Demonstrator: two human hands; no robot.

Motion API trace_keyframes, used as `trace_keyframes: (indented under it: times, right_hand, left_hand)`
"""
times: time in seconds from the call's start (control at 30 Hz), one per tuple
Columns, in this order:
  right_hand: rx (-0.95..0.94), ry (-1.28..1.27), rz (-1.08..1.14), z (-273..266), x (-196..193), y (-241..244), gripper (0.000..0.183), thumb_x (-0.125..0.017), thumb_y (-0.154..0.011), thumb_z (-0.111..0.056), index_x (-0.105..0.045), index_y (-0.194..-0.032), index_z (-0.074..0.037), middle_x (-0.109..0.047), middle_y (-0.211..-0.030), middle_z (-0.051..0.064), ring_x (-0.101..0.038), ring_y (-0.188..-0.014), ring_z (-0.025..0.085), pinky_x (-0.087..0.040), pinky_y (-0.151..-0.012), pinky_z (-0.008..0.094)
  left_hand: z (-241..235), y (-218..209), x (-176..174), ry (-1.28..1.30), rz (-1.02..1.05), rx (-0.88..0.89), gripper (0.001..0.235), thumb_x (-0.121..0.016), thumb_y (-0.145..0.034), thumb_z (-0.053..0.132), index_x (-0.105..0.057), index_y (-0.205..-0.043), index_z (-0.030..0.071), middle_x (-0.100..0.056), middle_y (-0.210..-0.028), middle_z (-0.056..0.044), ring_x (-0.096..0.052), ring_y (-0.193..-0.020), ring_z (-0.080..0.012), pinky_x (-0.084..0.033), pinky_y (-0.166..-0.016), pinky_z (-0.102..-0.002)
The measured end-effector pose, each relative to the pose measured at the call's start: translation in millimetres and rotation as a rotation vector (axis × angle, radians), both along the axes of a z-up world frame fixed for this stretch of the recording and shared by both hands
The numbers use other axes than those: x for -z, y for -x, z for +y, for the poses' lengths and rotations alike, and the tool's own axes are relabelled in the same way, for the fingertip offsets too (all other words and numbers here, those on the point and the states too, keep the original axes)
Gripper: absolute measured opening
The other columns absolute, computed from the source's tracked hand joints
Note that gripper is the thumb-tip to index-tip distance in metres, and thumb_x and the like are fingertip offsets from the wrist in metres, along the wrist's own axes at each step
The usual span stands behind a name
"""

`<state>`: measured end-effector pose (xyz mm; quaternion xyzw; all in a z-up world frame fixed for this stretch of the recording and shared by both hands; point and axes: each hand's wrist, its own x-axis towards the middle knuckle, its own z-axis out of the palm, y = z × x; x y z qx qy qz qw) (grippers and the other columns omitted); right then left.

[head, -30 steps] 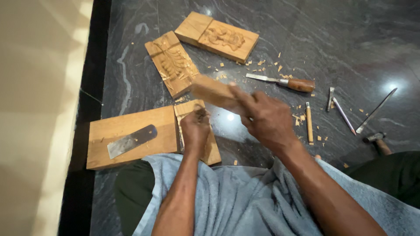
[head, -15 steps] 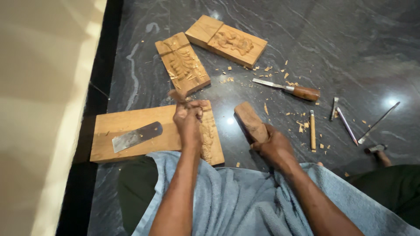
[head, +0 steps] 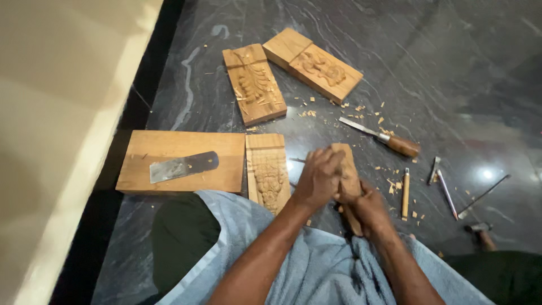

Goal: The person sits on the floor and carves a decorative design into a rectangular wooden block using a chisel and a wooden mallet. They repeatedly strike the chisel to remove wood shavings and refine the pattern.

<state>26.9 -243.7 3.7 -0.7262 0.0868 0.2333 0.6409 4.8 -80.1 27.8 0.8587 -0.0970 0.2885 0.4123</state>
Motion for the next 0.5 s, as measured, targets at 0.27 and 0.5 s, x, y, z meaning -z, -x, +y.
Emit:
trace_keyframes:
  times: [0.27, 0.5]
  right_hand:
    - [0.085, 0.013, 0.046, -3.3, -7.7, 12.8, 0.062, -0.073, -0.075, 0.007, -0.056, -0.133, -0.005, -0.069, -0.079, 0.011, -0.063, -0.055, 0.021, -0.054, -0.048, 0.035]
    - [0.061, 0.011, 0.046, -1.1, -11.7, 12.6, 0.058, -0.075, -0.075, 0.006, -0.057, -0.129, -0.003, -0.067, -0.076, 0.012, -0.063, -0.054, 0.022, -0.053, -0.048, 0.035]
  left_hand:
    - [-0.7, 4.2, 17.5, -0.047, 0.028, -0.016, 0.037, -0.065, -0.079, -0.002, -0.063, -0.116, 0.002, -0.061, -0.102, -0.015, -0.056, -0.104, -0.0359, -0.043, -0.096, -0.047]
    - [1.9, 2.6, 25.6, -0.048, 0.042, -0.05, 0.034, -0.064, -0.071, -0.005, -0.061, -0.104, 0.001, -0.061, -0.101, -0.016, -0.056, -0.105, -0.0362, -0.043, -0.094, -0.047]
